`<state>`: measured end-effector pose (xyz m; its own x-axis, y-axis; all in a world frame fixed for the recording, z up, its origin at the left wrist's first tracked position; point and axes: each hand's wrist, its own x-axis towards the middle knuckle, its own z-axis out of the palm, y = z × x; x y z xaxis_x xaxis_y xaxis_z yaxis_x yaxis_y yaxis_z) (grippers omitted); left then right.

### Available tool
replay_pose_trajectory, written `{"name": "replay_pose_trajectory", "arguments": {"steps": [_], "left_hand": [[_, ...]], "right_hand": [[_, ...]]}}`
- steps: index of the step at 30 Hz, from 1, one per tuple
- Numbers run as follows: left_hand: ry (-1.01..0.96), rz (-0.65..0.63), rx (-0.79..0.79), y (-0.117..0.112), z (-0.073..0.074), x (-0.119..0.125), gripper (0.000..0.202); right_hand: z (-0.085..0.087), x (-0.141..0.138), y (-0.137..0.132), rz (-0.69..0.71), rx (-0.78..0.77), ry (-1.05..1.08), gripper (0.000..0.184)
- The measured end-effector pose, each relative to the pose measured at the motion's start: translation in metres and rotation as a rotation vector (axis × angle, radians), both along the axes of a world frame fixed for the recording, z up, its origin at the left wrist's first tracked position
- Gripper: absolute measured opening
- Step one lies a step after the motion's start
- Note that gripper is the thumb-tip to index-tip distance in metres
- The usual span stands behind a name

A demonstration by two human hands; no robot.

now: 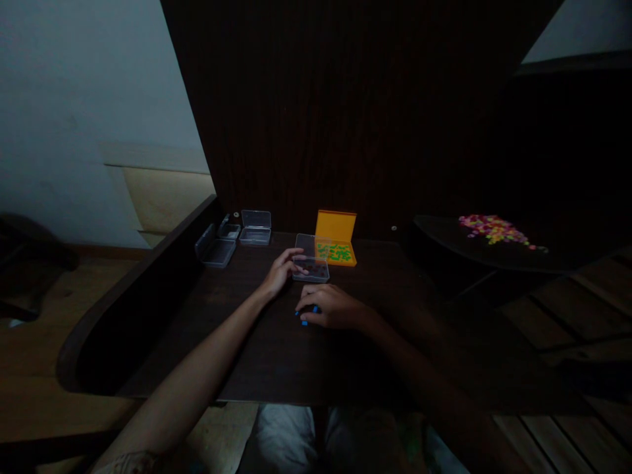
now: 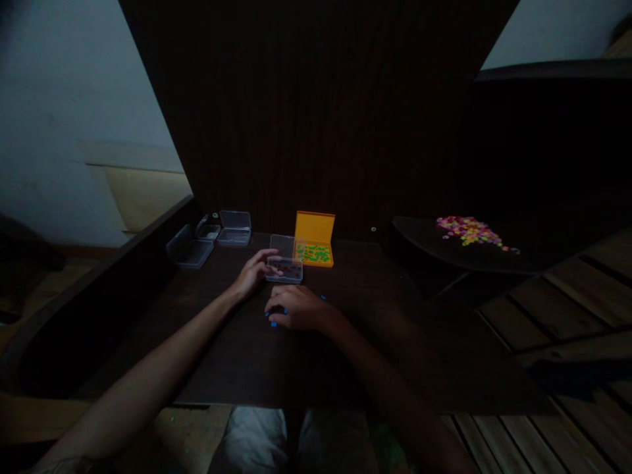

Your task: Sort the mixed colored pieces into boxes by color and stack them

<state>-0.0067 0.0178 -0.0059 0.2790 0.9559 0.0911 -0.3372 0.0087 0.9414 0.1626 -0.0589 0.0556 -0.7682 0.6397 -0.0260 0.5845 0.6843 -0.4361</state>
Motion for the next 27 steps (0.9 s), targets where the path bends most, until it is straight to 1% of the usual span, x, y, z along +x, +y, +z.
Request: {"name": "replay_pose_trajectory", "arguments": {"steps": [5, 10, 16, 20, 22, 27], "left_hand": [[-0.009, -0.005, 0.003, 0.001, 0.000, 0.000, 0.048], [0.015, -0.006, 0.006, 0.001, 0.000, -0.001, 0.048], [0.017, 0.013, 0.008, 0.000, -0.001, -0.001, 0.046], [0.016, 0.016, 0.006, 0.001, -0.003, -0.001, 0.046], [0.020, 0.017, 0.008, 0.002, -0.003, -0.001, 0.046], [0.037, 0.018, 0.005, 0.001, -0.002, -0.001, 0.047]], "right_hand": [[-0.011, -0.007, -0.007, -0.076, 0.042, -0.085, 0.018], [-0.018, -0.009, -0.010, -0.096, 0.097, -0.113, 0.014], [-0.015, -0.014, -0.015, -0.196, 0.103, -0.143, 0.018], [-0.014, -0.018, -0.018, -0.215, 0.110, -0.205, 0.015], [-0.014, -0.019, -0.018, -0.221, 0.110, -0.222, 0.016], [-0.013, -0.020, -0.018, -0.285, 0.099, -0.261, 0.019]]}}
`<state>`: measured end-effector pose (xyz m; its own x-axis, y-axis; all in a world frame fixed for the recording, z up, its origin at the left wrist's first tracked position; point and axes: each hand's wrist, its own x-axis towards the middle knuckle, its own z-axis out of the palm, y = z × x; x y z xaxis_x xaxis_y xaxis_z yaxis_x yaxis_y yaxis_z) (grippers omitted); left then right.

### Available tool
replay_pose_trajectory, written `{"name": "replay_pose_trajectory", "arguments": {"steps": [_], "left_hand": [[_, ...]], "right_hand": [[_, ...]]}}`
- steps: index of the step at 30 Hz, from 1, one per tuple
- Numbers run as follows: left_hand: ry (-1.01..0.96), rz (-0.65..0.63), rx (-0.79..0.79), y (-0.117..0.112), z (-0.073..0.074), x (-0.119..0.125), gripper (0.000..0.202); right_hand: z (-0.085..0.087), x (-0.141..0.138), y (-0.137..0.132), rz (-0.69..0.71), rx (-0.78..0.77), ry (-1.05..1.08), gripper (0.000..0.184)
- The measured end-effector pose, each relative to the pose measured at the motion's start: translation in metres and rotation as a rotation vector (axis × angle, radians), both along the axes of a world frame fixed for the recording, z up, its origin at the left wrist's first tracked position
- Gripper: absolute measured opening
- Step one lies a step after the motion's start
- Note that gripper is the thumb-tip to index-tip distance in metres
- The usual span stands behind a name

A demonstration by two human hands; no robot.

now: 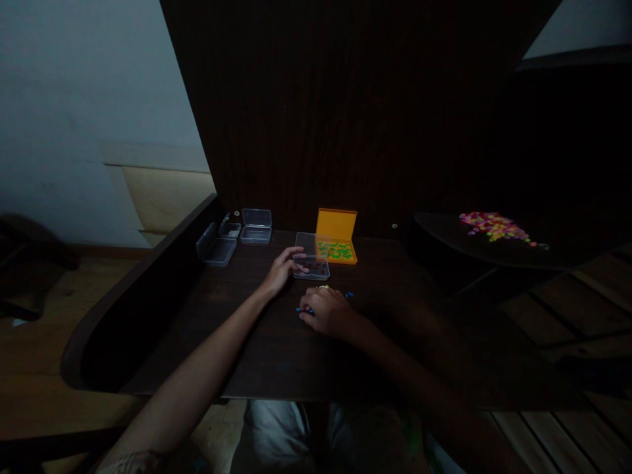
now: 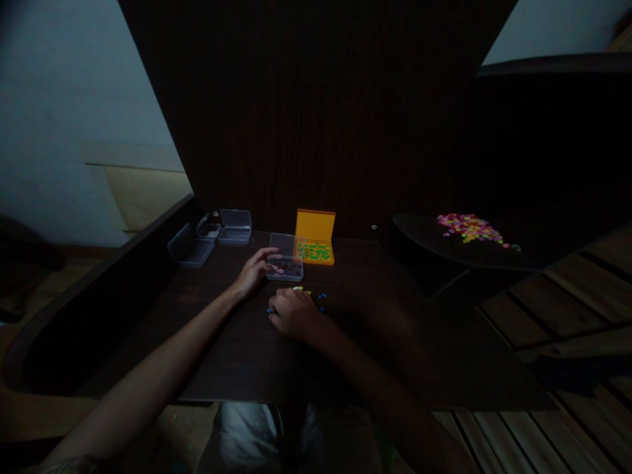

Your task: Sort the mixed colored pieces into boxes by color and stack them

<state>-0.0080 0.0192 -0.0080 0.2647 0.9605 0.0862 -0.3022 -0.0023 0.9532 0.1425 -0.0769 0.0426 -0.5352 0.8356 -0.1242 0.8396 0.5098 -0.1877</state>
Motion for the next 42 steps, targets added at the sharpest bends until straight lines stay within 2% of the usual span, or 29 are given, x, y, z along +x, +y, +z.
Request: {"name": "replay_pose_trajectory", "arguments": {"steps": [9, 21, 24, 28, 31, 34, 39, 42], "left_hand": [[-0.017, 0.006, -0.022, -0.001, 0.002, 0.001, 0.045], [-0.044, -0.011, -0.027, 0.001, -0.001, 0.001, 0.047], [-0.044, -0.015, -0.017, 0.001, -0.001, 0.001, 0.046], [-0.047, -0.006, -0.014, -0.002, 0.002, 0.001, 0.046], [-0.045, -0.005, 0.004, -0.005, 0.004, 0.003, 0.045], [-0.047, -0.027, 0.019, -0.009, 0.004, 0.006, 0.046], [-0.061, -0.075, -0.008, -0.010, 0.000, 0.009, 0.050], [-0.080, -0.072, -0.022, -0.009, -0.001, 0.009, 0.050]], "right_hand": [[-0.004, -0.004, -0.002, -0.027, 0.009, -0.048, 0.022], [-0.021, -0.004, 0.005, 0.039, 0.102, 0.129, 0.017], [-0.012, -0.002, 0.011, 0.020, 0.084, 0.170, 0.013], [0.012, 0.006, 0.020, -0.028, 0.071, 0.244, 0.012], [0.031, 0.017, 0.029, -0.077, 0.125, 0.322, 0.012], [0.043, 0.030, 0.039, -0.113, 0.147, 0.392, 0.014], [0.048, 0.044, 0.060, -0.161, 0.130, 0.466, 0.015], [0.046, 0.043, 0.070, -0.138, 0.093, 0.476, 0.015]]}}
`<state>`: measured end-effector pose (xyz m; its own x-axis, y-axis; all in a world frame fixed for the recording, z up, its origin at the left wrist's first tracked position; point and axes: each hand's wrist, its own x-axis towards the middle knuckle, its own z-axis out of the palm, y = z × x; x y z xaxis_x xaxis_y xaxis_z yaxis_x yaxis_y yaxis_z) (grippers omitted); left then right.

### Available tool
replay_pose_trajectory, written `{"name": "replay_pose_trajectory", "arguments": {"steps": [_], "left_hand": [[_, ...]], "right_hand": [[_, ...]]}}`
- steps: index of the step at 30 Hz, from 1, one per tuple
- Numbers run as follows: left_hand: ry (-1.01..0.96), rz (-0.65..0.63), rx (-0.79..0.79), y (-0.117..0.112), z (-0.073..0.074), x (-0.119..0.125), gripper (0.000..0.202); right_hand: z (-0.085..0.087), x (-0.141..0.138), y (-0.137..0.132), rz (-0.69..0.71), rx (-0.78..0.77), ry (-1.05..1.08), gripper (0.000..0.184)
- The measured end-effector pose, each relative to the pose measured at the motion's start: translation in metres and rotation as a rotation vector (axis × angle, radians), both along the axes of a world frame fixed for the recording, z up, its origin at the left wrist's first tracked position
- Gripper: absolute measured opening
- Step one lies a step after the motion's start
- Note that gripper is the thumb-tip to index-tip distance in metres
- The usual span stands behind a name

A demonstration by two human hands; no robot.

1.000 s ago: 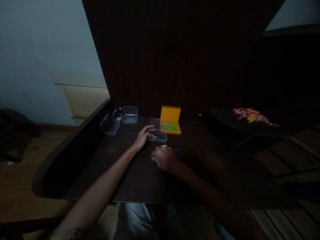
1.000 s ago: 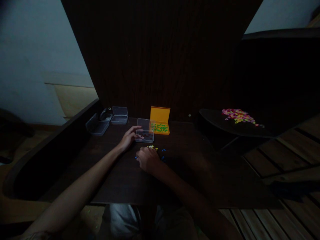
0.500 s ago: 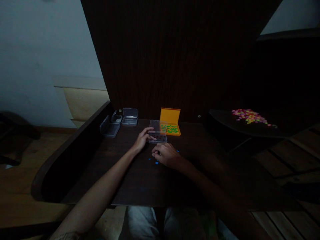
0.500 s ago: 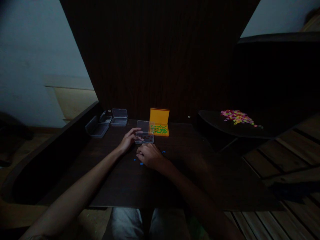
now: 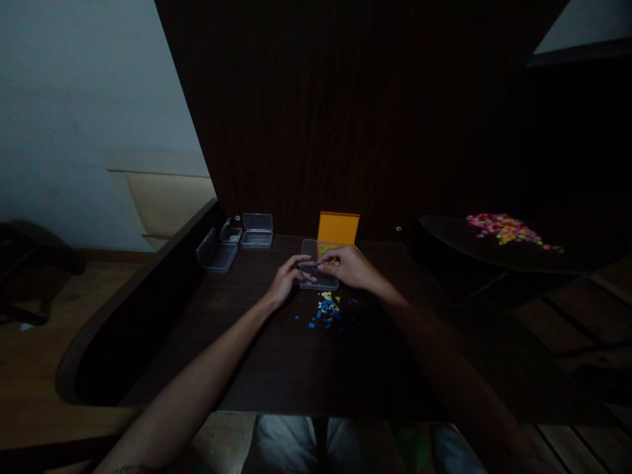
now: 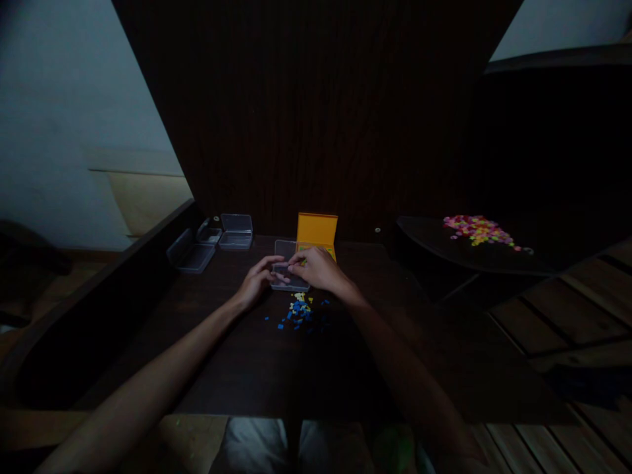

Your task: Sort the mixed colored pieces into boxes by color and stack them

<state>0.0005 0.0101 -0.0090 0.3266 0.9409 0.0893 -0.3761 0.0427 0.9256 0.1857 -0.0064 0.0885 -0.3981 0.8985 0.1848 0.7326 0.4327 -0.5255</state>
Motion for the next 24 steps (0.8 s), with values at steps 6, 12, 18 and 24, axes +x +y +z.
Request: {"name": "replay_pose_trajectory", "arguments": {"steps": [6, 12, 18, 24], "left_hand": [[-0.026, 0.016, -0.040, -0.001, 0.002, -0.001, 0.049], [0.011, 0.056, -0.033, -0.003, 0.005, -0.001, 0.048], [-0.014, 0.086, -0.026, -0.002, 0.004, -0.002, 0.054], [-0.016, 0.064, -0.018, -0.003, 0.007, -0.001, 0.053]], "right_hand": [[-0.009, -0.016, 0.013, 0.028, -0.058, -0.014, 0.015], [-0.019, -0.025, 0.020, 0.099, -0.070, -0.053, 0.013], [-0.025, -0.031, 0.016, 0.154, -0.036, -0.103, 0.018], [-0.028, -0.032, 0.015, 0.187, 0.017, -0.100, 0.021]]}}
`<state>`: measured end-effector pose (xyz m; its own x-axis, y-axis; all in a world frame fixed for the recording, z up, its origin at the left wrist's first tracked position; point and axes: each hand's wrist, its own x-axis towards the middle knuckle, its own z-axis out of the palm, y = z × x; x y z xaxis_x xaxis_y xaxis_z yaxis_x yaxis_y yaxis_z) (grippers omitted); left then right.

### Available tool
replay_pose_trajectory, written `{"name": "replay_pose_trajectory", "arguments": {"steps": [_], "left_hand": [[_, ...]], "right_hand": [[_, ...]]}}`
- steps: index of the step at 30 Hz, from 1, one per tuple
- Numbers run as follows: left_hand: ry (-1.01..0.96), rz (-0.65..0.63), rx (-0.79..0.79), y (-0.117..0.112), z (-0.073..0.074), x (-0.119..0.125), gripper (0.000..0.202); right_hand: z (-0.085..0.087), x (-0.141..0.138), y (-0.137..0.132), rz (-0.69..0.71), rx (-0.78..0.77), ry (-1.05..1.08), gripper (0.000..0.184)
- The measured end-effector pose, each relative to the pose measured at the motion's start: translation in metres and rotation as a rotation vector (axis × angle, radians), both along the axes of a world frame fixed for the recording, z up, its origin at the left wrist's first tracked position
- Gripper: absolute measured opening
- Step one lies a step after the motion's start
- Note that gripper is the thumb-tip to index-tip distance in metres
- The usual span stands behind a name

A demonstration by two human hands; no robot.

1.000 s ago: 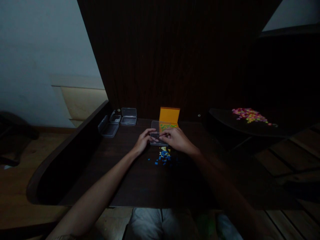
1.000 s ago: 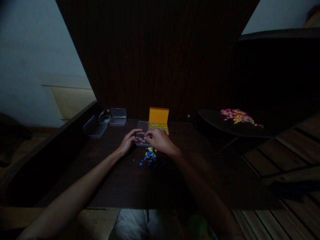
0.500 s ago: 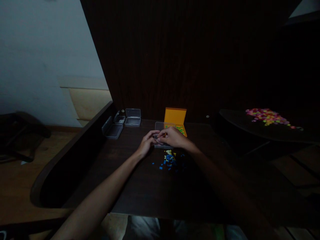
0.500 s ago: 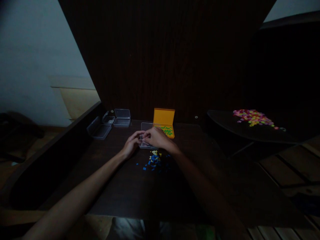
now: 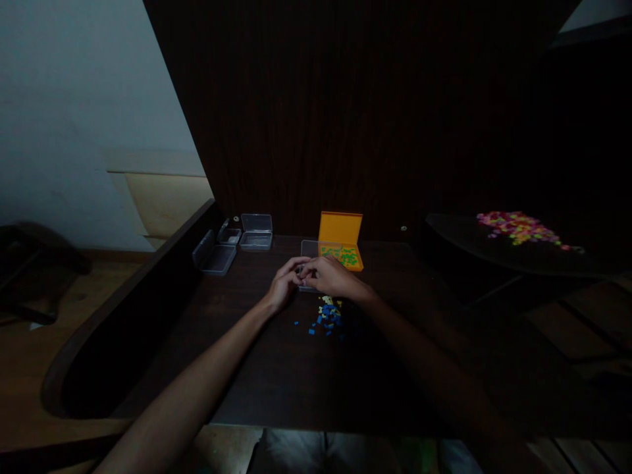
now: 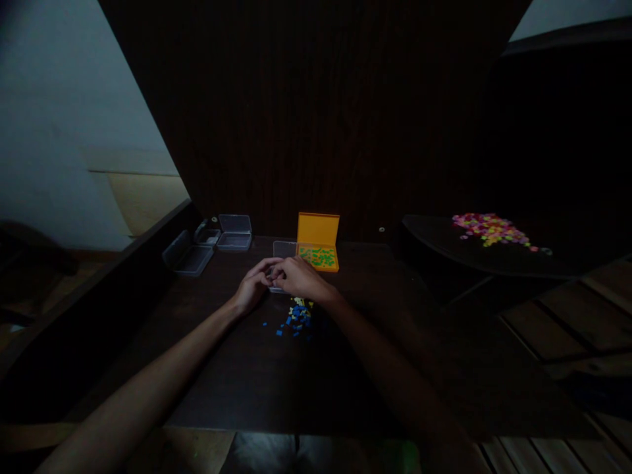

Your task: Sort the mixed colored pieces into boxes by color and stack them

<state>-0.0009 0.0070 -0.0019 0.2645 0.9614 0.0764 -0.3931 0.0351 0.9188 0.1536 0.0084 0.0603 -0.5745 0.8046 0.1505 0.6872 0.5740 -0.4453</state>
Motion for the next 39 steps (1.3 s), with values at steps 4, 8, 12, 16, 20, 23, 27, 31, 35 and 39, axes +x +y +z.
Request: {"name": "replay_pose_trajectory", "arguments": {"steps": [4, 8, 12, 16, 20, 23, 27, 31, 35, 39], "left_hand": [[-0.007, -0.004, -0.008, 0.000, 0.001, 0.001, 0.051], [-0.021, -0.013, -0.022, 0.000, -0.001, 0.001, 0.051], [-0.041, -0.031, -0.011, -0.001, 0.000, 0.001, 0.052], [-0.035, -0.039, -0.015, -0.001, 0.001, 0.001, 0.052], [-0.041, -0.027, -0.013, -0.001, 0.001, 0.001, 0.051], [-0.044, -0.033, -0.012, -0.001, 0.001, 0.000, 0.051], [-0.033, -0.046, -0.016, 0.000, 0.001, 0.000, 0.053], [-0.029, -0.043, -0.007, 0.000, 0.000, 0.000, 0.053], [-0.031, -0.053, 0.016, 0.000, 0.000, 0.000, 0.052], [-0.034, -0.049, 0.026, -0.001, 0.001, -0.001, 0.052]], "right_hand": [[0.001, 0.003, 0.002, -0.020, -0.012, 0.039, 0.015], [0.001, 0.003, 0.003, -0.072, -0.039, 0.103, 0.007], [0.002, 0.003, 0.003, -0.084, -0.071, 0.165, 0.006], [0.002, 0.004, 0.003, -0.101, -0.071, 0.149, 0.007], [0.000, 0.003, 0.004, -0.107, -0.059, 0.140, 0.007], [-0.002, 0.002, 0.005, -0.120, -0.076, 0.148, 0.007], [-0.004, 0.003, 0.007, -0.123, -0.116, 0.138, 0.007], [-0.006, 0.003, 0.008, -0.121, -0.109, 0.142, 0.008], [-0.007, 0.003, 0.009, -0.117, -0.090, 0.134, 0.009], [-0.008, 0.004, 0.009, -0.106, -0.056, 0.097, 0.010]]}}
